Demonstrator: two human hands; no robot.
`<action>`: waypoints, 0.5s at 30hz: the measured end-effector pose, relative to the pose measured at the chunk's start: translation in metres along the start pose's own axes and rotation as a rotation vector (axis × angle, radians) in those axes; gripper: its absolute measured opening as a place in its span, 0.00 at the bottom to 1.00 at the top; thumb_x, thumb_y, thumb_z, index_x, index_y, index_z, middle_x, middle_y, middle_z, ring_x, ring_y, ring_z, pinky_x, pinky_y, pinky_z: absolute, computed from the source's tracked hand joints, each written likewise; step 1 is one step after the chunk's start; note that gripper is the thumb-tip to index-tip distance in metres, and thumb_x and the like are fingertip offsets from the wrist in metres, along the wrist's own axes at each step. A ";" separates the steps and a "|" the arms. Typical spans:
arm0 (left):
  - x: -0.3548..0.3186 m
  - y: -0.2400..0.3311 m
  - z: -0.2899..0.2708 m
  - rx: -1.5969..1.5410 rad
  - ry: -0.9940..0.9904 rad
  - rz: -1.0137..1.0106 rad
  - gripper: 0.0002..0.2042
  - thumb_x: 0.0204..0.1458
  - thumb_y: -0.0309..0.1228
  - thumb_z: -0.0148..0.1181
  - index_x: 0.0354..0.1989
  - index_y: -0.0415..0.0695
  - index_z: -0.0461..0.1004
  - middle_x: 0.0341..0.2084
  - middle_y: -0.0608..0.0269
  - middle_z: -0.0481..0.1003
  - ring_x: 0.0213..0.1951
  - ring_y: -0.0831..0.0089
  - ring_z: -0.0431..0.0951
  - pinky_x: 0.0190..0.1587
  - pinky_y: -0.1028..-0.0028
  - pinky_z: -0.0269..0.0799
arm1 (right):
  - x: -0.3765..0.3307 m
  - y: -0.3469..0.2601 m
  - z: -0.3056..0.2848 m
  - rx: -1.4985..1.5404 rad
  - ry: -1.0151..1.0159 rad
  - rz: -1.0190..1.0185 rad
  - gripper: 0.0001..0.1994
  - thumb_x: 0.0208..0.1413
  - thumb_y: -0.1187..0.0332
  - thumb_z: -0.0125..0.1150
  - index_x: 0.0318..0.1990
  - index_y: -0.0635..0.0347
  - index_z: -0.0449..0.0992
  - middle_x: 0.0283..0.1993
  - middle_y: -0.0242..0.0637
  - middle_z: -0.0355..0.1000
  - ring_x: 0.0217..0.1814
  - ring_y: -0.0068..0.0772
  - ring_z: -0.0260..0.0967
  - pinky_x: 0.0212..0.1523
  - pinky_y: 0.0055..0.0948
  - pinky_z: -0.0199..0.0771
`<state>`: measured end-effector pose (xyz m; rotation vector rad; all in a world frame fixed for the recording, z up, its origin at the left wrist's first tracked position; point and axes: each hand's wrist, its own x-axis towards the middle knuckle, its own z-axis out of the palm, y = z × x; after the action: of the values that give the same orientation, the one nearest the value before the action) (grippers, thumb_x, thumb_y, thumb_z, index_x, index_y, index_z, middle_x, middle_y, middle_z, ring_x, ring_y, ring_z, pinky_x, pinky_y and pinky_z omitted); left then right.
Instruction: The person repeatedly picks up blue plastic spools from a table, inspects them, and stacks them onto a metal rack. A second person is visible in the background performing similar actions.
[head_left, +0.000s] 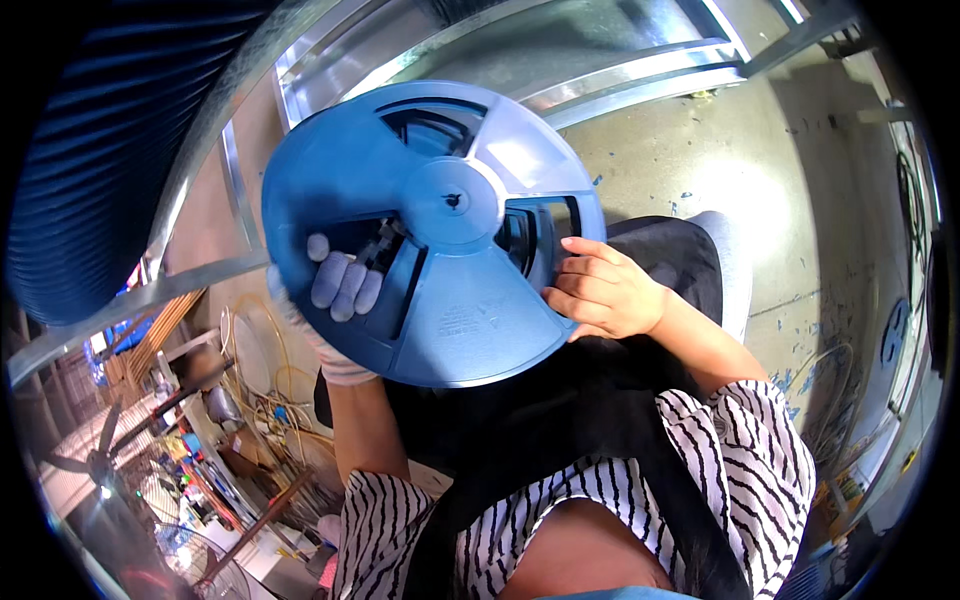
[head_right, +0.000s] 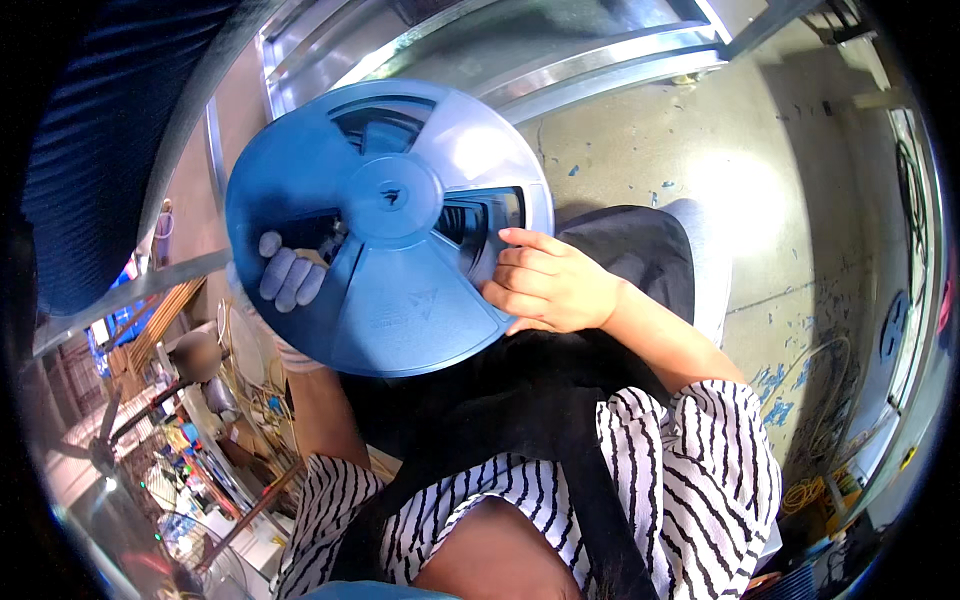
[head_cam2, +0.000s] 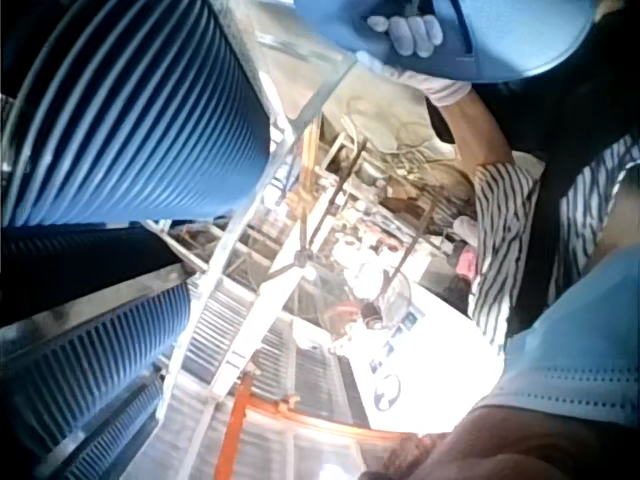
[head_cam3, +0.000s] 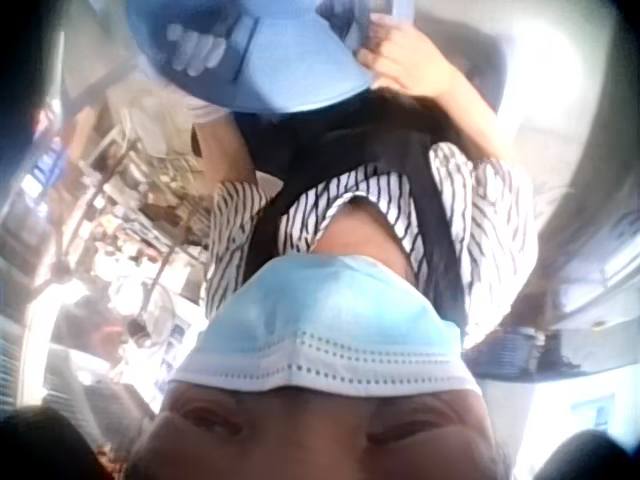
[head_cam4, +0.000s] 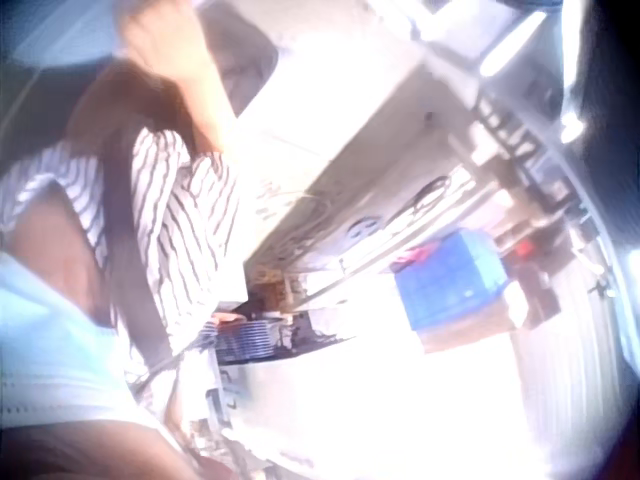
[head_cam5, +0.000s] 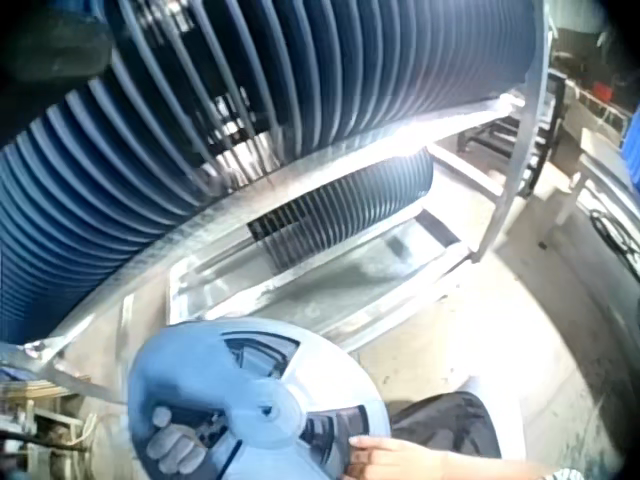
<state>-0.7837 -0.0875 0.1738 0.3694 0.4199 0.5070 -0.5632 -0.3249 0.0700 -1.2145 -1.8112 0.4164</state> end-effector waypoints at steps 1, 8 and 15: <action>0.001 -0.003 -0.002 0.003 -0.003 0.005 0.22 0.61 0.51 0.46 0.46 0.42 0.65 0.17 0.74 0.64 0.18 0.81 0.63 0.28 0.75 0.61 | -0.002 -0.003 -0.001 0.035 0.021 0.016 0.23 0.57 0.49 0.51 0.46 0.61 0.73 0.39 0.39 0.68 0.49 0.39 0.67 0.67 0.45 0.57; 0.002 -0.007 0.007 0.063 0.089 0.007 0.25 0.60 0.54 0.47 0.47 0.42 0.67 0.20 0.71 0.64 0.20 0.78 0.62 0.28 0.73 0.59 | -0.009 -0.022 -0.024 0.301 0.384 0.301 0.26 0.60 0.42 0.45 0.35 0.60 0.72 0.30 0.40 0.69 0.37 0.41 0.72 0.47 0.40 0.75; -0.003 -0.003 0.014 0.160 0.074 0.016 0.22 0.61 0.51 0.47 0.46 0.42 0.67 0.20 0.71 0.64 0.20 0.77 0.62 0.29 0.72 0.60 | -0.052 0.009 -0.071 1.292 1.313 1.129 0.12 0.63 0.63 0.41 0.38 0.62 0.67 0.28 0.29 0.60 0.25 0.22 0.59 0.29 0.24 0.64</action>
<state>-0.7783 -0.0951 0.1847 0.5097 0.5311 0.5055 -0.4942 -0.3792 0.0776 -0.9135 0.4503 0.8782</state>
